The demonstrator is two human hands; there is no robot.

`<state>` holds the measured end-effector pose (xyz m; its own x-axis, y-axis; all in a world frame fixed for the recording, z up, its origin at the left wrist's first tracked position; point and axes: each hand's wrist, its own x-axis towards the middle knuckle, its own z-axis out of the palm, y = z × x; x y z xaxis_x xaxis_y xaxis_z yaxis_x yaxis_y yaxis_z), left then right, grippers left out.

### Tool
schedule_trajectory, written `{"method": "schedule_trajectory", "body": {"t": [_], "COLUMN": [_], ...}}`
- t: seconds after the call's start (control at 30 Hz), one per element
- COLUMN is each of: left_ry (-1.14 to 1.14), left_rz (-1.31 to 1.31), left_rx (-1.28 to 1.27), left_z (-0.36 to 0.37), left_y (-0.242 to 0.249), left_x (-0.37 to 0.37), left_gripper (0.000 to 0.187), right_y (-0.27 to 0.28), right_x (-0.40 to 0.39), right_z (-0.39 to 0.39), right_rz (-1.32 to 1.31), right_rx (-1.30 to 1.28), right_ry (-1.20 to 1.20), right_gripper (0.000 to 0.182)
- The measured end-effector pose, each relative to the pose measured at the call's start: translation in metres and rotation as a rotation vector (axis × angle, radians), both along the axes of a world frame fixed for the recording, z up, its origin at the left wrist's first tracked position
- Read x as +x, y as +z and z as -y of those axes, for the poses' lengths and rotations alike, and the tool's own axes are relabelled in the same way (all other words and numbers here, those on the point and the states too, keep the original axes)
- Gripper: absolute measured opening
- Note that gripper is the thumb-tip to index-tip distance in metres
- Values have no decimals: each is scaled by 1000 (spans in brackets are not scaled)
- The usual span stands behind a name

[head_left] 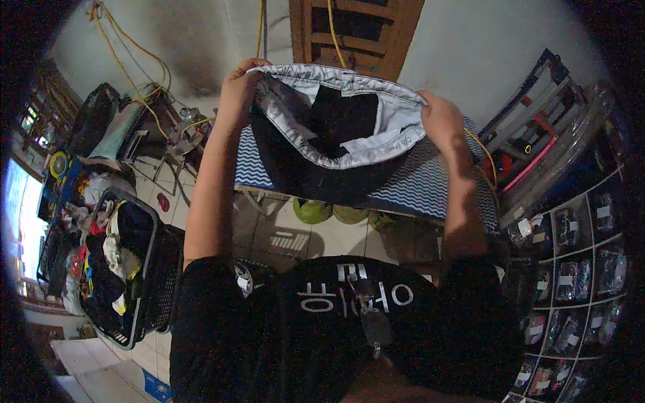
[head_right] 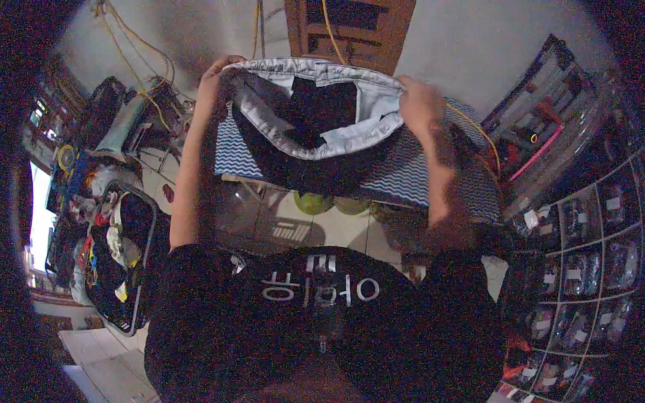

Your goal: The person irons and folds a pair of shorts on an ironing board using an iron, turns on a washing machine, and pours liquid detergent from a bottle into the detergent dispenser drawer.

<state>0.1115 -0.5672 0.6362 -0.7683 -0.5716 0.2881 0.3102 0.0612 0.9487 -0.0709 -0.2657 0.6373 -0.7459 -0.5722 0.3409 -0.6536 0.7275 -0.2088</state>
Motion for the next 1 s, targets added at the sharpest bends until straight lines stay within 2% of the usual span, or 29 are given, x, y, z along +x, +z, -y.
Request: {"method": "schedule_trajectory", "body": {"t": [0.07, 0.17, 0.27, 0.3, 0.37, 0.4, 0.47, 0.5, 0.6, 0.63, 0.67, 0.73, 0.77, 0.8, 0.83, 0.9, 0.93, 0.97, 1.0], "left_ry": [-36, -123, -246, -299, -185, -126, -167, -171, -288, -343, -119, -163, -129, -339, -650, -815, -667, -516, -362], "left_rz": [-71, -121, -157, -164, -198, -216, -309, -358, -480, -517, -413, -428, -338, -284, -299, -336, -358, -377, -392], "left_rx": [119, 280, 289, 269, 255, 249, 261, 314, 381, 390, 402, 424, 244, 329, 385, 299, 168, 40, -87], "left_z": [-11, -14, -13, -11, -17, -18, -8, -1, 2, -4, -16, -24, -28, -25, -23, -33, -43, -58, -72], "left_y": [6, 12, 9, 11, 18, 21, 19, 13, 7, 6, 8, -4, -7, -17, -28, -31, -36, -41, -46], "left_x": [0, 3, 11, 12, 25, 30, 41, 42, 45, 46, 43, 25, 15, 4, 0, 0, 6, 14, 22], "left_gripper": [18, 18, 20, 20, 21, 21, 23, 23, 23, 23, 24, 27, 29, 31, 31, 32, 31, 31, 30], "right_y": [4, -6, -69, -71, -75, -71, -47, -30, 11, 22, 31, 34, 34, 34, 32, 32, 32, 36, 32], "right_x": [5, 20, 16, 33, 57, 58, 64, 73, 99, 108, 117, 130, 133, 136, 139, 145, 147, 148, 144], "right_z": [-3, -3, 27, 35, 44, 44, 38, 33, 32, 35, 40, 53, 61, 67, 73, 77, 78, 76, 78], "right_rz": [-35, -180, 421, 438, 469, 448, 415, 487, 397, 326, 253, 158, 133, 108, 74, 67, 65, 206, 162], "right_rx": [171, 245, -213, -220, -325, -373, -472, -433, -186, -208, -229, -276, -300, -324, -330, -359, -373, -321, -323], "right_ry": [59, 280, 631, 651, 674, 696, 738, 770, 1129, 1188, 1246, 1320, 1336, 1352, 1320, 1288, 1272, 1232, 1230], "right_gripper": [35, 32, 33, 34, 35, 35, 34, 30, 28, 28, 29, 31, 32, 32, 33, 31, 30, 31, 33]}}
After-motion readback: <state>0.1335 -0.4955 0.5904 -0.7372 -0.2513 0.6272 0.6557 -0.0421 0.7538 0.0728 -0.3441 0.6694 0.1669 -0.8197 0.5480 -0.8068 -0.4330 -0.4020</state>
